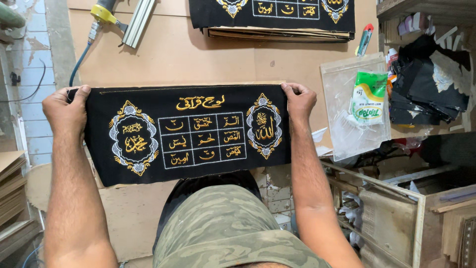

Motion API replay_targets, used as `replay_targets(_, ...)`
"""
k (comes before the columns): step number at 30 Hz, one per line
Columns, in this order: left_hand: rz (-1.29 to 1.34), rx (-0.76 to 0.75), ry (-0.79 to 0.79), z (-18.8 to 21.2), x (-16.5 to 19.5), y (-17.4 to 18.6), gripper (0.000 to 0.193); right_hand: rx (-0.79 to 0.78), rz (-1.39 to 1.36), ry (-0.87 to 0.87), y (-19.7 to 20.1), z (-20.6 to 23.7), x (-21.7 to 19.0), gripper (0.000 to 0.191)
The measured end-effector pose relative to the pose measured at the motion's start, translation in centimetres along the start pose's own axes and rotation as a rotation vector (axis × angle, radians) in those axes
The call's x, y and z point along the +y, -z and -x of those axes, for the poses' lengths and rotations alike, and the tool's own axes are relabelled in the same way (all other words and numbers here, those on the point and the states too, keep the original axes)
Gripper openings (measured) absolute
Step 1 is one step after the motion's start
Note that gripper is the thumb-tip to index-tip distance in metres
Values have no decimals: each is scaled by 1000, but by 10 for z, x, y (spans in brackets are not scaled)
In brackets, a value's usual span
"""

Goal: The person spreads white glue across a wooden board using a small flat spreader, then lays an embroidered black fabric banner onto the glued board and presses it flat with both hands. They then start spreading glue on another board.

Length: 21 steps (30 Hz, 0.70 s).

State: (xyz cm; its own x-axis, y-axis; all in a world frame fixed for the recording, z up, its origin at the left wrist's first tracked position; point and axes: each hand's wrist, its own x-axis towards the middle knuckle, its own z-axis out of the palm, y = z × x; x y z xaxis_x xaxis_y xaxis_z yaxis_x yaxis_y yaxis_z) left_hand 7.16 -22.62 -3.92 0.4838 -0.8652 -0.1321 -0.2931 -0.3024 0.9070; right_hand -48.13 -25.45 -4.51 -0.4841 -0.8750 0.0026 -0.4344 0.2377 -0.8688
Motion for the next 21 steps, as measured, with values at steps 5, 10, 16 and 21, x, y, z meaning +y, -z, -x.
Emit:
replay_targets(5,-27,-7,50,-1,10,0,15,7,76,-11,2,-1,-9,16)
replay_targets(10,11,-28,56,2,17,1,15,-2,100,-33,1,0,-13,18)
replay_targets(16,129,-12,-8,3,1,1,27,-78,-334,-110,8,-1,6,26)
replay_targets(21,328,-120,122,34,-35,24,31,-218,-346,-290,54,38,39,24)
